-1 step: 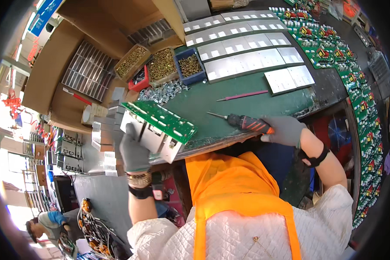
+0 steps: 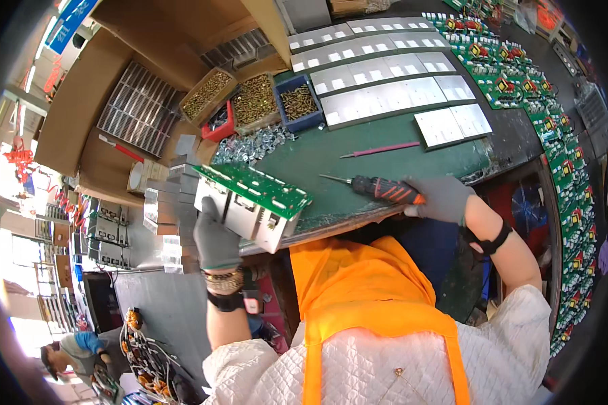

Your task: Assembling electronic components onto a circuit board and housing using a power screwdriver.

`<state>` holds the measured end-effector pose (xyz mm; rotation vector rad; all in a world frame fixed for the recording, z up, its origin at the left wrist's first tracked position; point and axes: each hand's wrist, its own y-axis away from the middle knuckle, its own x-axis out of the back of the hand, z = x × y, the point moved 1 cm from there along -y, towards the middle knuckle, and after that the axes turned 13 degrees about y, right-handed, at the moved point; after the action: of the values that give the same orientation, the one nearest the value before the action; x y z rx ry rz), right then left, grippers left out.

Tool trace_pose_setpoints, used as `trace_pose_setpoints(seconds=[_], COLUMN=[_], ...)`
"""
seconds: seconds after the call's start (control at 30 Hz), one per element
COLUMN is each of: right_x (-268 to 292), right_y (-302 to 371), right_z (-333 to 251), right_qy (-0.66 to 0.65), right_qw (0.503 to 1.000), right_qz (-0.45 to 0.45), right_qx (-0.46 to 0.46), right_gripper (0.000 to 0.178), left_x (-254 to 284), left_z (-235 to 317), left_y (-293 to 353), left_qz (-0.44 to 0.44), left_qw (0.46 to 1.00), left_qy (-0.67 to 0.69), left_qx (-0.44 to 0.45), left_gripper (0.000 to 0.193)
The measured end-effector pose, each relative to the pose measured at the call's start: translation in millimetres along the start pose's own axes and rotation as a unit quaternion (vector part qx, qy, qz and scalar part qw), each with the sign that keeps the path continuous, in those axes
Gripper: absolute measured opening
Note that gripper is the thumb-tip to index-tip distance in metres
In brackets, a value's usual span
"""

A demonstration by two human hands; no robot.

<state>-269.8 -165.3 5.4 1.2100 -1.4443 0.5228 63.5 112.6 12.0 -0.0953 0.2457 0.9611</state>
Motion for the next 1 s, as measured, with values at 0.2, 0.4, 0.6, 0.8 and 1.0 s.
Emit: trace_pose_setpoints(seconds=[0.2, 0.4, 0.6, 0.8, 1.0], right_x=[24, 11, -34, -38, -62], right_y=[-66, -116, -85, -92, -59], right_z=[-1, -9, -26, -17, -24], right_qy=[0.043, 0.111, 0.106, 0.197, 0.178], right_qw=[0.999, 0.983, 0.945, 0.902, 0.912], right_qz=[0.028, 0.130, 0.308, 0.383, 0.366], right_qx=[0.007, 0.073, 0.021, 0.015, 0.044], right_gripper=[0.066, 0.061, 0.045, 0.032, 0.051], left_x=[-19, -11, -47, -83, -56], left_z=[-60, -88, -46, -45, -39], left_y=[9, 22, 49, 59, 62], left_qz=[-0.026, -0.088, 0.051, -0.032, -0.125], left_qw=[0.906, 0.899, 0.908, 0.920, 0.951], left_qy=[0.410, 0.421, 0.375, 0.351, 0.247], left_qx=[0.102, 0.079, 0.181, 0.172, 0.139], left_gripper=[0.050, 0.062, 0.057, 0.053, 0.057])
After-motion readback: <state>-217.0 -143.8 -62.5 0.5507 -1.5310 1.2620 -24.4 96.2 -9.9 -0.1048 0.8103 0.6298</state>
